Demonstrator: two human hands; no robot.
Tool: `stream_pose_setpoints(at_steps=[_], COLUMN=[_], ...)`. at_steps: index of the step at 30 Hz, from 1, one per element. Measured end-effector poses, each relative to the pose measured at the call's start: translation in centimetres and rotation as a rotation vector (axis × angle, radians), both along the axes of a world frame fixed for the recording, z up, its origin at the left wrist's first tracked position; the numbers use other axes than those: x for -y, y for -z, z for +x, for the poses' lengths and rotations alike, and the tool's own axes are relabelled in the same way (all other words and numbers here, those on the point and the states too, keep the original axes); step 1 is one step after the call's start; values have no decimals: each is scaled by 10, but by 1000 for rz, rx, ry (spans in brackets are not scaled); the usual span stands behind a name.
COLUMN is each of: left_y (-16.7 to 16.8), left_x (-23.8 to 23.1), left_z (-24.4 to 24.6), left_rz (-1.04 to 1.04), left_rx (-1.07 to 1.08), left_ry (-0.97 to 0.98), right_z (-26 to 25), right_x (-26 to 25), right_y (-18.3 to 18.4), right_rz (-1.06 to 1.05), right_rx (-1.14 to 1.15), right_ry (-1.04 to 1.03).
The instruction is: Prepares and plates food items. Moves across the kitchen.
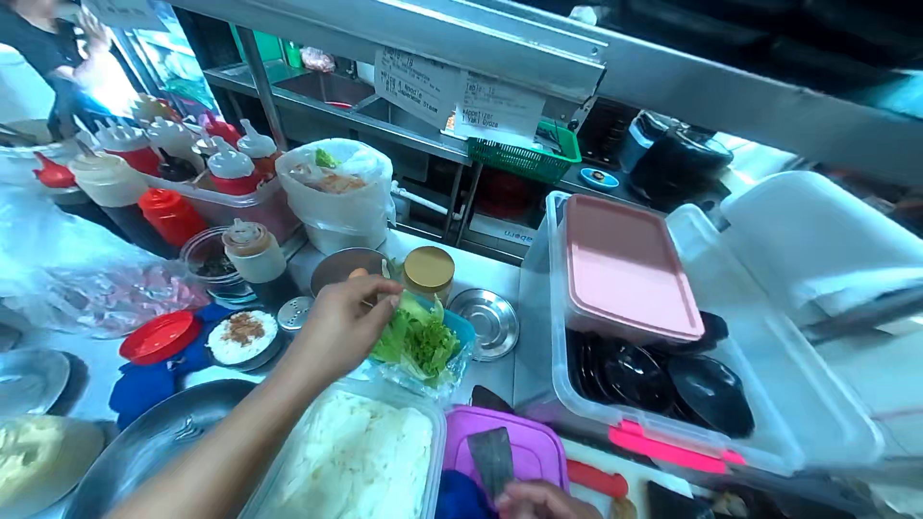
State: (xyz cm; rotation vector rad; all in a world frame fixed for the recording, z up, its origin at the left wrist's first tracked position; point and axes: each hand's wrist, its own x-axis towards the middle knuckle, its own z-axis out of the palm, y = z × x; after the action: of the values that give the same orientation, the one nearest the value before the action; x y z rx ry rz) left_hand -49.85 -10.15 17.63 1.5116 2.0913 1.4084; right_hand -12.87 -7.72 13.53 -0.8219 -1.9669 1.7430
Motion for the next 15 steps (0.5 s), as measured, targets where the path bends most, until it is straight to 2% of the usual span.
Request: stream_pose_setpoints(at_steps=[2, 5, 7, 10, 13, 15], left_y=[0, 16, 29, 48, 57, 54], left_x=[15, 33, 42, 53, 67, 74], left_z=[22, 68, 96, 120, 123, 122], left_rz=[115, 278, 329, 301, 308, 285], left_rx=[-64, -361, -490, -601, -461, -236], left_ry=[34, 101, 199, 352, 387, 268], right_z=[-19, -57, -80, -101, -97, -88], right_x=[-4, -6, -10, -7, -2, 0], right_y=[-15, -40, -42, -29, -22, -23], right_rz=[-4, -178, -348, -519, -601, -626], right_rx=[-62, -104, -161, -196, -176, -177], right_ry=[9, 50, 97, 273, 367, 336])
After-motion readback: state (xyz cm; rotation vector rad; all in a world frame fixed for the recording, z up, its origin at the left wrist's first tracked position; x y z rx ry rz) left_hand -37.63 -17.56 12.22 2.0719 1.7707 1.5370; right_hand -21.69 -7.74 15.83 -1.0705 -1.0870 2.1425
